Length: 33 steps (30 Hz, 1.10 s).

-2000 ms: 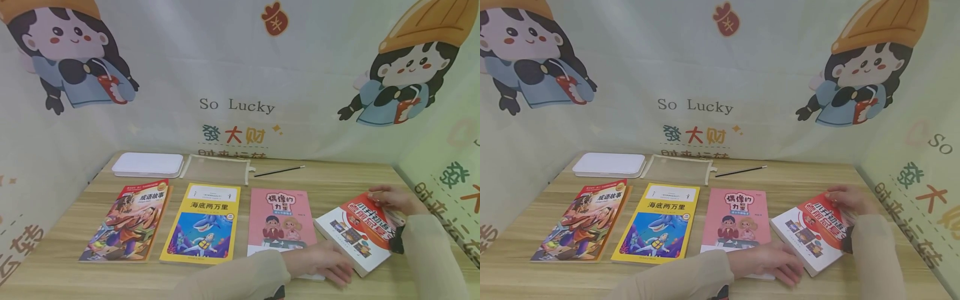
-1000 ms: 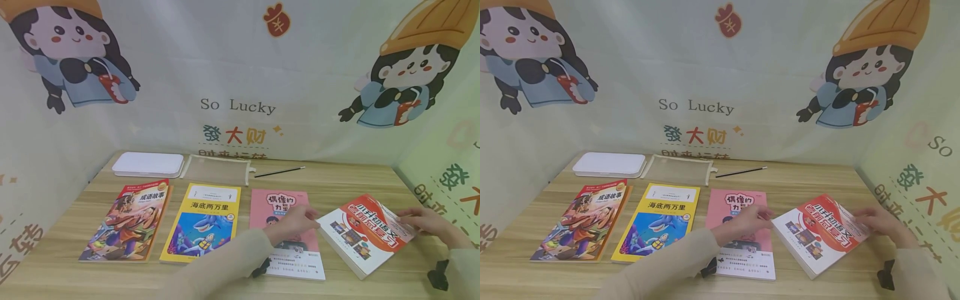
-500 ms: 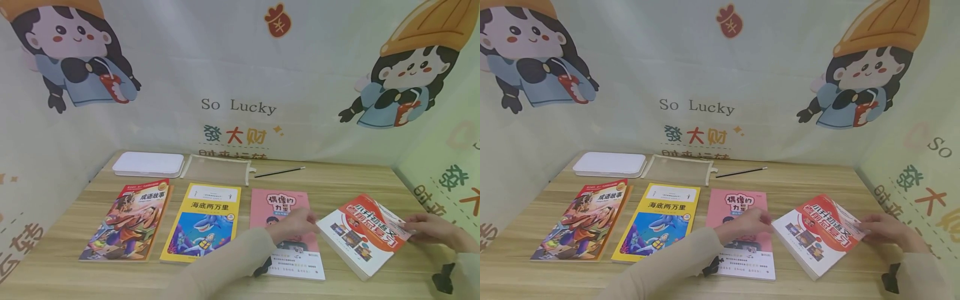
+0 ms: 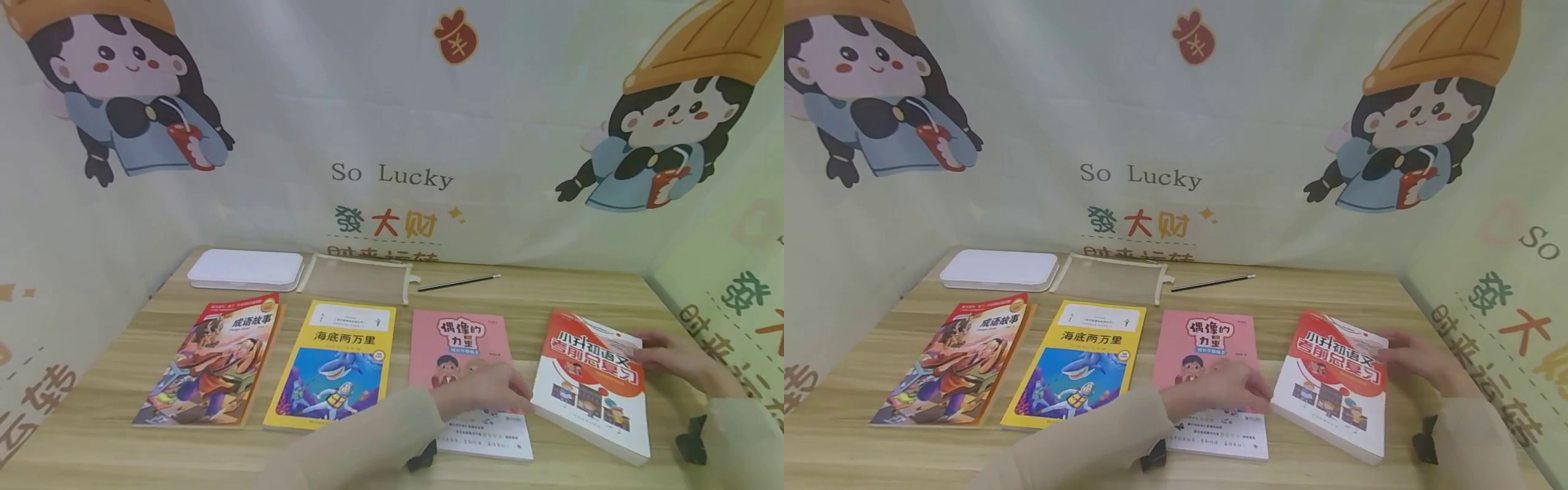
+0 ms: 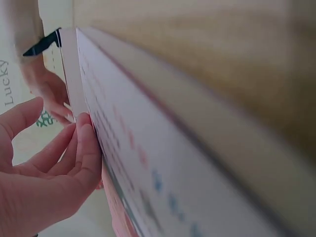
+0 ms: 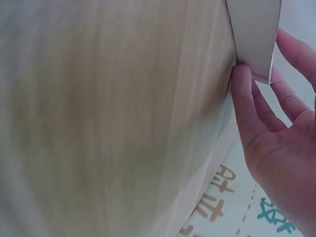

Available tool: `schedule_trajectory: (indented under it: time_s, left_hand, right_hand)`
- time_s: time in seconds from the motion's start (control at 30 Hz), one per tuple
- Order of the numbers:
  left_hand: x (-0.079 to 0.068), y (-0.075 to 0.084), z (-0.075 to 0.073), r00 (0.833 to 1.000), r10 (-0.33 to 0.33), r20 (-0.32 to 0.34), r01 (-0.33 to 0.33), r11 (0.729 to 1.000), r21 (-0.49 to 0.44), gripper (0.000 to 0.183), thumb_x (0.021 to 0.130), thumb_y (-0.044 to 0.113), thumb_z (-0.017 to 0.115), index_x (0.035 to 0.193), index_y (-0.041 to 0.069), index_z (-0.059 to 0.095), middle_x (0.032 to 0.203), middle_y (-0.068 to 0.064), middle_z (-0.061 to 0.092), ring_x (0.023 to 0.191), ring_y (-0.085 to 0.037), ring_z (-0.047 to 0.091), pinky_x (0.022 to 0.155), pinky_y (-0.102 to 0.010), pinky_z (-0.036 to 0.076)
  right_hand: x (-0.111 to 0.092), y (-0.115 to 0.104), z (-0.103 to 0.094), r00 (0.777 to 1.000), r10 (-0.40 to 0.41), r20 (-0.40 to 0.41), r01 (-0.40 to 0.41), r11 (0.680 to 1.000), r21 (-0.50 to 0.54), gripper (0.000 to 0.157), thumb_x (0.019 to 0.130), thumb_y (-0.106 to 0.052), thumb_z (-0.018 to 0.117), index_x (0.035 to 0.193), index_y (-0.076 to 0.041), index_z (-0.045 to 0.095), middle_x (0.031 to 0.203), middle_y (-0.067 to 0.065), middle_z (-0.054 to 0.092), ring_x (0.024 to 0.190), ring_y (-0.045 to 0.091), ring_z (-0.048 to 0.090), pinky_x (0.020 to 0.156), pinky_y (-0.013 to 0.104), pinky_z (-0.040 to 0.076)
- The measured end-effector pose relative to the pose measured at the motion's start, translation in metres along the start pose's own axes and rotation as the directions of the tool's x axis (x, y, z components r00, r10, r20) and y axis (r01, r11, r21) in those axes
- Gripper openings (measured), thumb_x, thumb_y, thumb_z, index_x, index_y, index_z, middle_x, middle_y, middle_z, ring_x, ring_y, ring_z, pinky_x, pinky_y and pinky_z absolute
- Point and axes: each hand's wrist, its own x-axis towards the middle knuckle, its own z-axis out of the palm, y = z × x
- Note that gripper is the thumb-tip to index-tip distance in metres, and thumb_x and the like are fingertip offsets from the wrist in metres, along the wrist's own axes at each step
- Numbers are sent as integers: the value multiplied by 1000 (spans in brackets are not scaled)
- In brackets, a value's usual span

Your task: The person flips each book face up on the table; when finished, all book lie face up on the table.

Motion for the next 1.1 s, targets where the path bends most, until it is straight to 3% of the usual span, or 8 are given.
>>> schedule_trajectory:
  time_s: [0.13, 0.27, 0.53, 1.1]
  left_hand:
    - [-6, 2, 6, 999, 32, 43, -30, 998, -48, 24, 75, 18, 69, 97, 10, 65, 79, 7, 60, 69, -1, 52, 64, -15, 44]
    - [-9, 3, 14, 995, 52, 85, -46, 997, -67, 24, 76, 17, 69, 97, 8, 65, 76, 8, 60, 69, 0, 52, 63, -13, 43]
    - [-17, 11, 21, 990, 54, 132, -41, 994, -96, 23, 77, 17, 68, 98, 7, 65, 76, 8, 60, 69, 1, 52, 63, -14, 43]
    - [-18, 11, 24, 980, 55, 192, -38, 995, -89, 21, 80, 20, 66, 98, 8, 66, 77, 9, 60, 70, 1, 51, 66, -15, 42]
  right_hand:
    - [6, -6, 3, 997, -71, 37, 69, 996, 51, 63, 87, -20, 55, 127, 17, 23, 115, 27, 42, 97, 28, 51, 78, 33, 48]
    - [11, -12, 7, 994, -103, 32, 103, 995, 12, 62, 87, -21, 55, 127, 15, 25, 119, 33, 37, 100, 35, 49, 79, 39, 47]
    - [21, -26, 11, 995, -90, 43, 93, 994, -59, 64, 83, -27, 59, 128, 8, 29, 124, 35, 28, 104, 42, 43, 80, 47, 44]
    - [21, -37, 18, 994, -94, 55, 97, 994, -44, 63, 82, -23, 61, 127, 7, 30, 124, 35, 28, 105, 44, 40, 81, 48, 42]
